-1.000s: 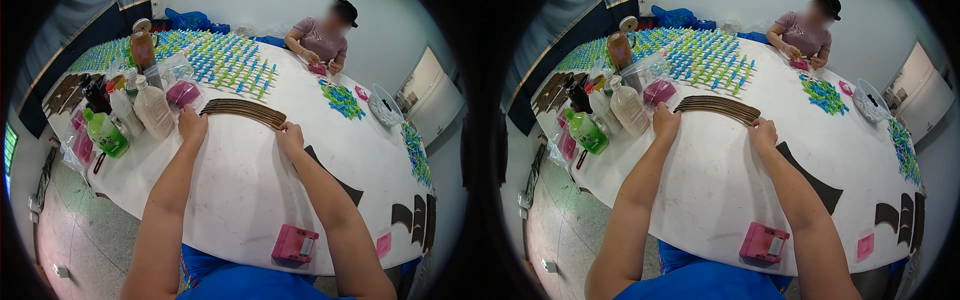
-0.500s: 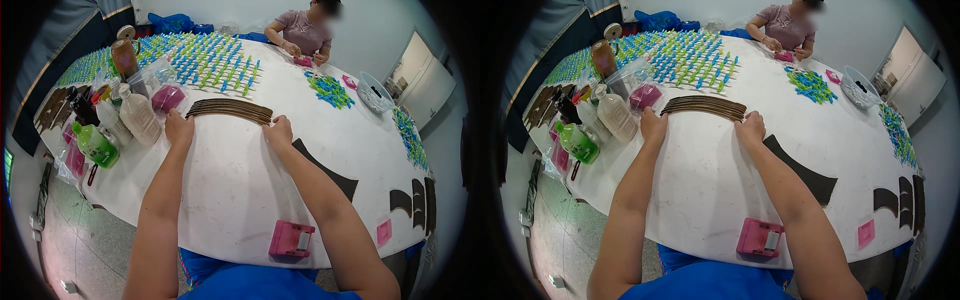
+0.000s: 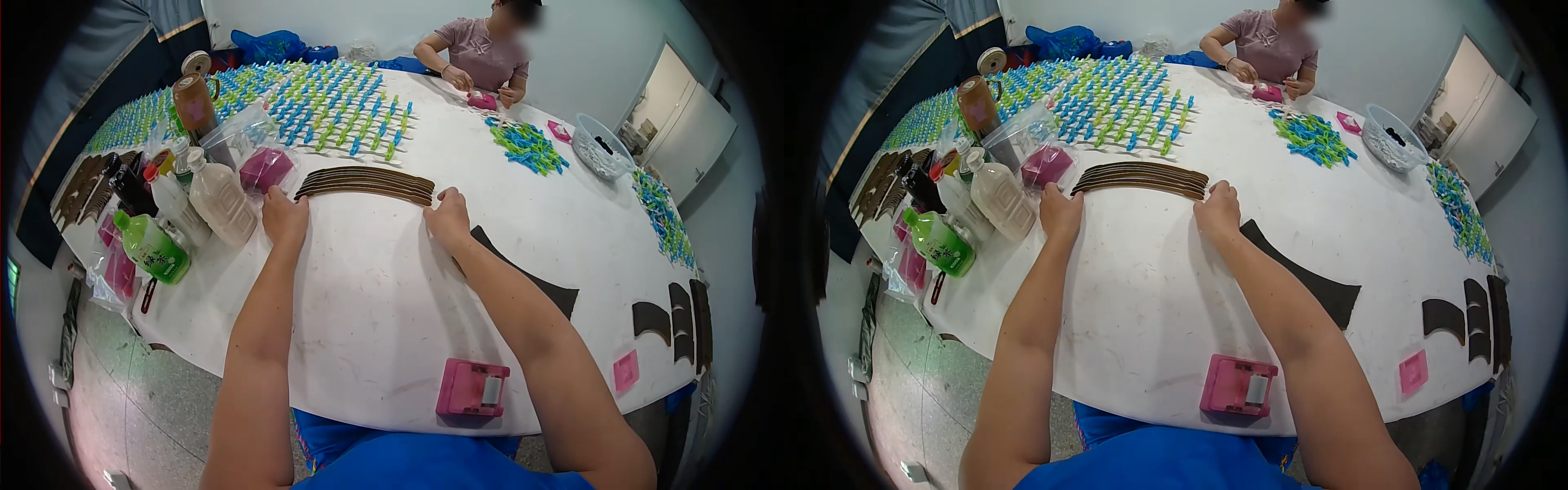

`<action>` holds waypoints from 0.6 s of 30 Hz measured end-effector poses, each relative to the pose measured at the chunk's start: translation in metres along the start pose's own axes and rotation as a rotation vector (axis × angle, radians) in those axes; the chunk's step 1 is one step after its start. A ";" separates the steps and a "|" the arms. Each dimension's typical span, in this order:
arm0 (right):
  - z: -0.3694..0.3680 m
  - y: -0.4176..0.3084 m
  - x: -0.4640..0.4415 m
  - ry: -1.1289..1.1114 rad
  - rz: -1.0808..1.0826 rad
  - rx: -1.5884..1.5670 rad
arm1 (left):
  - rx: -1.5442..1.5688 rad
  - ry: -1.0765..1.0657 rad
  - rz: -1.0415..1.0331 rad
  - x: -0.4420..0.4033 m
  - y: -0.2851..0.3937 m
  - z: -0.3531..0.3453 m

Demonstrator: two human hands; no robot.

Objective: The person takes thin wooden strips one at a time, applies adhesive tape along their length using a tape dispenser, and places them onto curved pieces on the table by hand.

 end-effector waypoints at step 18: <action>0.194 0.151 0.247 0.211 0.537 0.186 | 0.094 -0.027 -0.117 0.024 -0.007 0.005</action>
Point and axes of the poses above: each hand's wrist, its own x-axis away from the middle knuckle, its own z-axis out of the back of the hand, y = z × x, the point moved 5 cm from there along -x, towards the middle knuckle, and after that the axes turned 3 degrees about -y, right-handed, at the moved point
